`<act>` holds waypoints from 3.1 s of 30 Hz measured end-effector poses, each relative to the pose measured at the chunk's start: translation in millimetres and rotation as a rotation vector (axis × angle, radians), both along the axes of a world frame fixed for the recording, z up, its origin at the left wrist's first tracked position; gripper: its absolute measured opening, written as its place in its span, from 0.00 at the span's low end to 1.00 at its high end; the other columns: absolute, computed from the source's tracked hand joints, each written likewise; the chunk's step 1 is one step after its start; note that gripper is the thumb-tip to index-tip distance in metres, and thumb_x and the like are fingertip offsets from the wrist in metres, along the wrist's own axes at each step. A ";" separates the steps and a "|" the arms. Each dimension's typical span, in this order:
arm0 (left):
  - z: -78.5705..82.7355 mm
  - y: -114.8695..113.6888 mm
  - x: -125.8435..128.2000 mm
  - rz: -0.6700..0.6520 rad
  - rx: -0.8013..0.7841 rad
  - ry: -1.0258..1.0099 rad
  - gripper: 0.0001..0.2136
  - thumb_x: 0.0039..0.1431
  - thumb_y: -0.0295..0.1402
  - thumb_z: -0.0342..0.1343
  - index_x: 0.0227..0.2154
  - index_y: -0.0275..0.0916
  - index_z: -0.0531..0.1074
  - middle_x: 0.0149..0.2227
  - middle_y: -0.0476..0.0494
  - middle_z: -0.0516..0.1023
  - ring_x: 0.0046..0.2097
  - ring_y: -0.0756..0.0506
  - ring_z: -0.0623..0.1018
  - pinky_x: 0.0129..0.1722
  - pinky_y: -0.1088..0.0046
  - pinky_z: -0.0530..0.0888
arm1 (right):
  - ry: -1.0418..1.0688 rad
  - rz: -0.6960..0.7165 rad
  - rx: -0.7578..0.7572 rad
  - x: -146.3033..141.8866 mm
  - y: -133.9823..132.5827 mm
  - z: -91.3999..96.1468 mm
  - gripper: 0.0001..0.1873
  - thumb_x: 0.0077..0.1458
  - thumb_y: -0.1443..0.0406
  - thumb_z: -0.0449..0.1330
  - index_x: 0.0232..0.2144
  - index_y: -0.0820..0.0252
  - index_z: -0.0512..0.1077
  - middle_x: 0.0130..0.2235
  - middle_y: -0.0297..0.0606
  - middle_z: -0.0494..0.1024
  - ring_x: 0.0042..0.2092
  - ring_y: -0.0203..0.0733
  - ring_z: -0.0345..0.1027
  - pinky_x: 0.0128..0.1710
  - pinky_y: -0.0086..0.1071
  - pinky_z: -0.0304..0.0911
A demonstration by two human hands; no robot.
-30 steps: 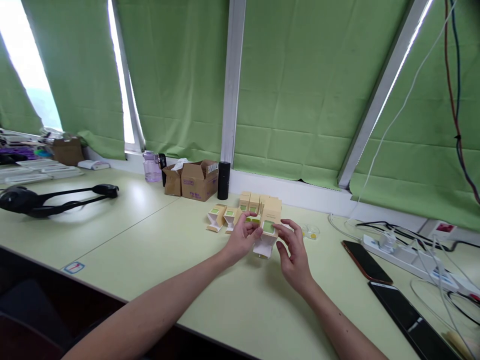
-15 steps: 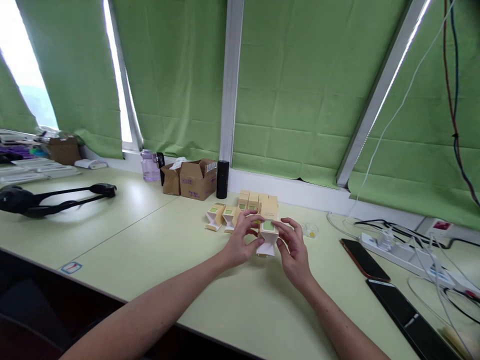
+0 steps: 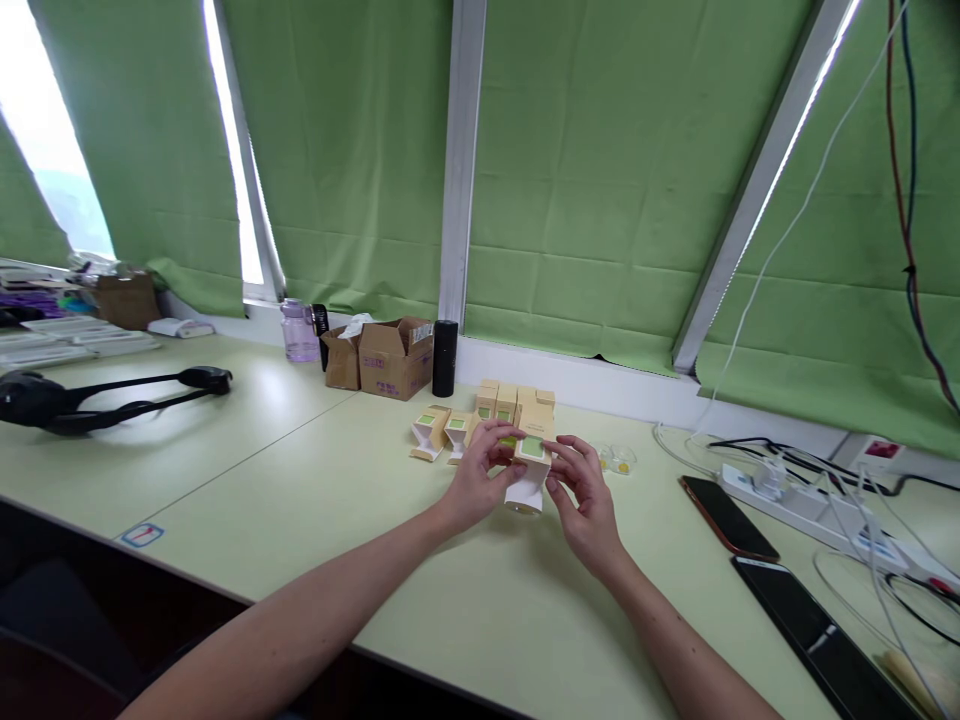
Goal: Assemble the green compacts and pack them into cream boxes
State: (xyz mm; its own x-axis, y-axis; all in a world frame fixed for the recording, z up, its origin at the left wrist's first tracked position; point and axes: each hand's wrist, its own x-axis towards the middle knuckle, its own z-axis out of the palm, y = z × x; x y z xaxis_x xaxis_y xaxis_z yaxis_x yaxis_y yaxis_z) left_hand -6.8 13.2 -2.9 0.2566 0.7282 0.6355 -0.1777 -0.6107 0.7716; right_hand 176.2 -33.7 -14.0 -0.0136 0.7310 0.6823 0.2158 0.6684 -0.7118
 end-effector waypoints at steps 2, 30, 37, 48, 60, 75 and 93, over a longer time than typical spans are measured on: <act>0.1 0.1 0.7 0.001 -0.009 -0.009 0.16 0.58 0.32 0.65 0.50 0.43 0.75 0.57 0.40 0.63 0.46 0.46 0.79 0.49 0.65 0.79 | -0.006 0.006 0.001 1.0 1.1 -0.7 0.19 0.66 0.60 0.58 0.58 0.45 0.71 0.62 0.44 0.59 0.49 0.43 0.75 0.54 0.46 0.73; -0.9 -5.8 2.5 0.026 -0.007 0.057 0.15 0.60 0.35 0.66 0.48 0.42 0.74 0.52 0.42 0.64 0.39 0.50 0.76 0.44 0.67 0.78 | 0.010 -0.112 -0.012 -2.5 3.8 -2.4 0.15 0.65 0.61 0.59 0.52 0.49 0.74 0.55 0.43 0.65 0.44 0.41 0.74 0.45 0.41 0.76; -0.1 -6.1 2.2 0.042 0.003 0.071 0.15 0.60 0.36 0.65 0.49 0.42 0.73 0.51 0.42 0.65 0.40 0.50 0.76 0.44 0.66 0.78 | 0.015 -0.104 -0.017 -2.9 3.5 -2.4 0.15 0.64 0.61 0.59 0.52 0.49 0.74 0.56 0.43 0.64 0.43 0.41 0.74 0.45 0.42 0.76; -0.2 -8.1 -1.3 0.021 0.035 0.133 0.19 0.62 0.39 0.63 0.55 0.44 0.70 0.54 0.40 0.64 0.40 0.49 0.74 0.46 0.65 0.76 | 0.037 -0.085 -0.049 -2.1 3.7 -2.6 0.17 0.64 0.58 0.61 0.54 0.49 0.73 0.57 0.44 0.64 0.42 0.39 0.75 0.45 0.40 0.76; -3.5 -9.6 -7.0 -0.131 0.047 0.290 0.46 0.52 0.46 0.71 0.70 0.56 0.54 0.67 0.37 0.50 0.60 0.36 0.68 0.62 0.50 0.68 | 0.153 -0.086 -0.080 0.9 8.4 -3.7 0.19 0.62 0.56 0.63 0.54 0.49 0.74 0.57 0.44 0.64 0.41 0.41 0.76 0.45 0.41 0.76; -3.9 -6.4 -3.5 -0.151 -0.080 0.104 0.30 0.61 0.48 0.63 0.63 0.46 0.62 0.61 0.36 0.63 0.52 0.40 0.74 0.54 0.60 0.72 | 0.074 -0.022 -0.043 -0.3 1.8 -3.1 0.19 0.66 0.56 0.59 0.57 0.47 0.73 0.57 0.44 0.62 0.47 0.43 0.75 0.51 0.43 0.73; -3.8 -4.1 -1.5 -0.174 -0.209 -0.008 0.27 0.59 0.47 0.66 0.55 0.44 0.64 0.48 0.40 0.74 0.47 0.42 0.77 0.50 0.62 0.72 | 0.026 0.007 0.023 -3.1 -2.5 -1.2 0.19 0.66 0.56 0.59 0.57 0.47 0.73 0.56 0.44 0.63 0.48 0.44 0.73 0.49 0.42 0.74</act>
